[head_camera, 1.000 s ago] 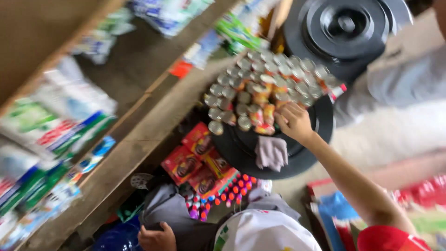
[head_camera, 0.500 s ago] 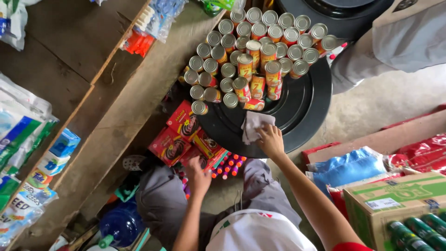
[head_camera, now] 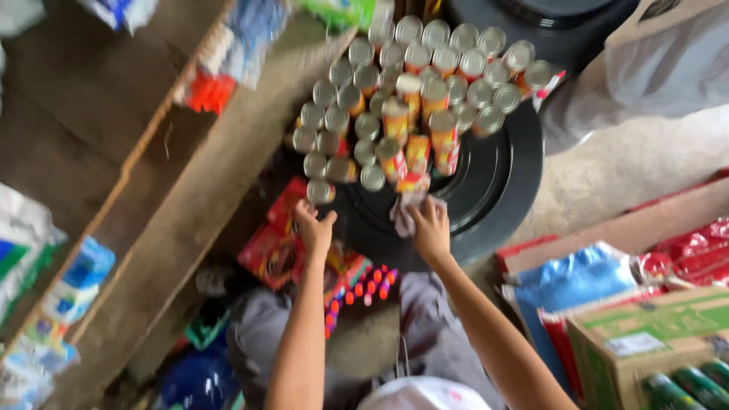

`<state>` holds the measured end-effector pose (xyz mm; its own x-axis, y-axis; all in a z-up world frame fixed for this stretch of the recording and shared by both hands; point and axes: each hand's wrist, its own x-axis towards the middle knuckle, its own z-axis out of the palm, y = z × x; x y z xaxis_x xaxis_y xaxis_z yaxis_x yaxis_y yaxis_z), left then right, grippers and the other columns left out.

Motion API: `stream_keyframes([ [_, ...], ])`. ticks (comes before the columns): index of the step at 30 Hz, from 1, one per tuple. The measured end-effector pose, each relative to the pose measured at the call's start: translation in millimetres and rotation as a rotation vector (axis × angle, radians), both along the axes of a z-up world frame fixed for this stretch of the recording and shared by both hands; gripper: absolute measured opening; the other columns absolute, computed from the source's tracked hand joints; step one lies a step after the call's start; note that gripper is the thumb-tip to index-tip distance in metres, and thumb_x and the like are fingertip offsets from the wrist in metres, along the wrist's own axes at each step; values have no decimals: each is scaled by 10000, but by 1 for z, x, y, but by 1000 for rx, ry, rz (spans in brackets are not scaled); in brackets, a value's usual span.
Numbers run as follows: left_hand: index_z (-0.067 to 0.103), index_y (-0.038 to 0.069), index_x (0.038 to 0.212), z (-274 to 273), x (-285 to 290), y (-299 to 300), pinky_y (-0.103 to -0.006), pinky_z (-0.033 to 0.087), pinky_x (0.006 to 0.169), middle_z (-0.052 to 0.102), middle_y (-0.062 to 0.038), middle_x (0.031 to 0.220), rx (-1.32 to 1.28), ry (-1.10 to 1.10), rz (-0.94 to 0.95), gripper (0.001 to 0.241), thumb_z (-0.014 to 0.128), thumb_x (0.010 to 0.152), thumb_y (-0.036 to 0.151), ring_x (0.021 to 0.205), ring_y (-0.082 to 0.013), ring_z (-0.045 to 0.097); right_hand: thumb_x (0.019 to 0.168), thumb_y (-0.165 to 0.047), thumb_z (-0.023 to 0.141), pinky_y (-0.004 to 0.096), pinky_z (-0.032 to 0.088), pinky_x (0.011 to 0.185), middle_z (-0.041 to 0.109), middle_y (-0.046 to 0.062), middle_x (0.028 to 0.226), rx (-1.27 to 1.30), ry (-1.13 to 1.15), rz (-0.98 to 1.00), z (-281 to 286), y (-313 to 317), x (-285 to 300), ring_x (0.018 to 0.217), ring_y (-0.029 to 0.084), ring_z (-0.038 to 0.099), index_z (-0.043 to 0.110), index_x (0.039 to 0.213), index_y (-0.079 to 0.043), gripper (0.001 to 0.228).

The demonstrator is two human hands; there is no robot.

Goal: Wiping down canned goods with a rag and organizing them on a shelf.

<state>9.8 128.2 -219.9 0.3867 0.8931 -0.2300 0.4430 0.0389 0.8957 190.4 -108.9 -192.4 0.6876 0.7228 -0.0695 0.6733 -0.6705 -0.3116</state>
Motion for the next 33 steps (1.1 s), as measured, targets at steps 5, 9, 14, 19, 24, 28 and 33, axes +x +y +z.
stream_keyframes([
  [5, 361, -20, 1498, -24, 33, 33, -506, 428, 1048, 501, -295, 1452, 332, 152, -48, 987, 932, 737, 245, 1300, -460, 508, 633, 0, 716, 456, 426, 1085, 513, 129, 1494, 186, 381, -13, 28, -26, 34, 1298, 455, 479, 659, 1322, -223, 726],
  [9, 511, 83, 1418, 1, 36, 37, -519, 438, 990, 679, -164, 1313, 217, 299, -34, 817, 868, 766, 422, 1206, -374, 630, 703, 62, 619, 305, 507, 967, 727, 118, 1265, 439, 756, -280, 55, -69, 28, 1140, 241, 680, 629, 1374, -154, 705],
  [14, 551, 107, 1378, 41, 16, 9, -448, 527, 904, 715, -138, 1245, 135, 285, 36, 771, 818, 763, 489, 1106, -329, 685, 761, 119, 540, 235, 470, 940, 716, 76, 1291, 581, 1115, -499, 83, -104, 5, 1111, 149, 634, 566, 1481, -133, 764],
  [19, 594, 17, 1260, 117, 5, -60, -384, 508, 947, 703, -147, 1165, -332, -272, -99, 544, 791, 859, 327, 1081, -255, 651, 721, 172, 442, 208, 384, 1030, 530, 1, 1502, 809, 1256, -400, 141, -78, -9, 1284, 109, 525, 389, 1550, -163, 896],
  [24, 526, 85, 1322, 162, 42, -163, -368, 548, 894, 644, -100, 1221, -454, -407, -148, 466, 649, 933, 310, 1073, -189, 648, 675, 53, 637, 313, 348, 1126, 535, 100, 1481, 706, 916, 54, 178, -49, -4, 1347, 226, 501, 530, 1441, -54, 781],
  [28, 462, 77, 1408, 230, 61, -201, -342, 532, 918, 617, -122, 1313, -303, -423, -77, 462, 534, 1043, 350, 1118, -191, 621, 821, -173, 860, 402, 460, 1122, 510, 173, 1529, 823, 1054, 132, 123, -54, 1, 1351, 313, 550, 646, 1322, 18, 577],
  [33, 386, 90, 1406, 274, 67, -197, -316, 494, 985, 564, -131, 1327, -325, -519, -30, 428, 507, 1080, 338, 1193, -198, 583, 723, -136, 872, 383, 372, 1143, 396, 167, 1622, 769, 812, 401, 234, -47, 5, 1446, 286, 430, 542, 1439, 9, 801],
])
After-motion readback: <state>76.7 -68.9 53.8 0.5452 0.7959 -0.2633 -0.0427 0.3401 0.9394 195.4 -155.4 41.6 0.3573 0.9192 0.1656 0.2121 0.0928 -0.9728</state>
